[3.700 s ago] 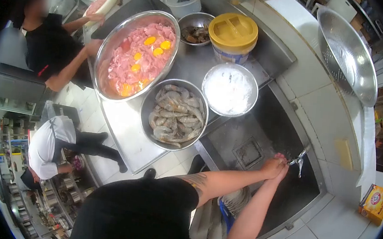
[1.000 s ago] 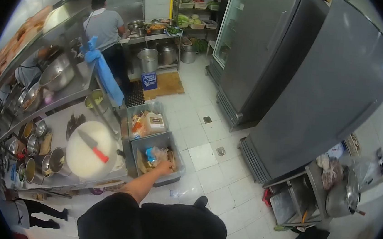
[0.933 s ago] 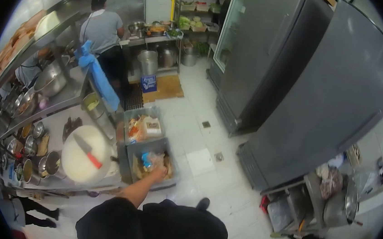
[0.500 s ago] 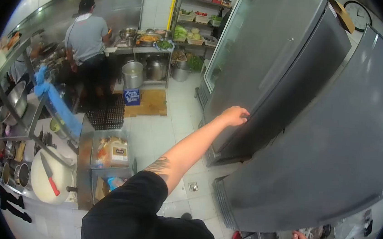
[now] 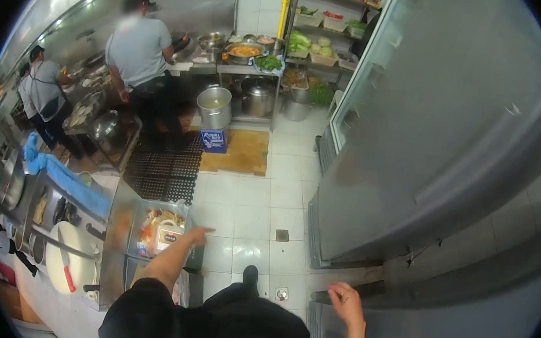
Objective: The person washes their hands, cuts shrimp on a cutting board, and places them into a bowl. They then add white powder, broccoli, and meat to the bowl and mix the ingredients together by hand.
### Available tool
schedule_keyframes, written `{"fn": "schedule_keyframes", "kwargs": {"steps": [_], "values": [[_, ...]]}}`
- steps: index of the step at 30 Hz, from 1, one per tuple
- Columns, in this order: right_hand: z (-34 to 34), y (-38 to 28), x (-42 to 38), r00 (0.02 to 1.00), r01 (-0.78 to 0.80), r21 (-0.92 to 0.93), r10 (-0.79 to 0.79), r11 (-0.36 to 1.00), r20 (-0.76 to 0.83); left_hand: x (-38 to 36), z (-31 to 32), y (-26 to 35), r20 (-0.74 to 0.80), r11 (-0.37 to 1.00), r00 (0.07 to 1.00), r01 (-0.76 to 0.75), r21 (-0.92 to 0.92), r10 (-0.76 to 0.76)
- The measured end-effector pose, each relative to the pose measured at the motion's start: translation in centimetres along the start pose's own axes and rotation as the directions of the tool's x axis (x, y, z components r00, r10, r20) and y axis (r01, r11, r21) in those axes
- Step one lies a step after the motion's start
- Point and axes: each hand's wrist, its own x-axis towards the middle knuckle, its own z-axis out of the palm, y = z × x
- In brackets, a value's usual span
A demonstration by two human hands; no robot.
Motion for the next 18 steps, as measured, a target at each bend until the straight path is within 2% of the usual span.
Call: {"fn": "schedule_keyframes", "kwargs": {"steps": [2,4,8,11,14,15,17,18], "values": [[0.3,1.2,6.1,0.999,-0.032,-0.055,0.032,0.998,-0.002,6.7,-4.3,-1.7,-0.134,0.997,0.991,-0.015,-0.079,0.005],[1.1,1.5,11.3,0.997,-0.071,-0.023,0.071,0.997,0.002,12.5,-9.5,2.3,-0.271,0.972,0.944,-0.218,-0.089,0.187],[1.1,-1.4,21.0,0.989,-0.135,0.048,0.132,0.990,0.068,21.4,-19.5,13.7,-0.278,0.855,0.889,-0.438,-0.277,0.365],[0.8,-1.4,29.3,0.989,-0.128,0.037,0.125,0.991,0.077,26.8,-27.2,18.8,-0.227,0.772,0.895,-0.447,-0.451,0.385],[0.9,1.3,37.7,0.991,-0.117,-0.022,0.118,0.993,0.055,34.6,-31.7,14.8,-0.348,0.837,0.868,-0.460,-0.297,0.354],[1.2,2.6,40.8,0.992,-0.114,-0.035,0.115,0.993,0.051,38.2,-31.4,10.8,-0.402,0.849,0.845,-0.470,-0.241,0.353],[2.0,6.1,47.7,0.990,-0.090,-0.092,0.099,0.992,0.101,40.7,-31.4,4.1,-0.359,0.931,0.928,-0.215,-0.296,0.100],[3.1,8.4,52.0,0.985,-0.064,-0.132,0.084,0.989,0.151,43.6,-28.3,-2.4,-0.338,0.963,0.939,-0.027,-0.267,-0.068]]}}
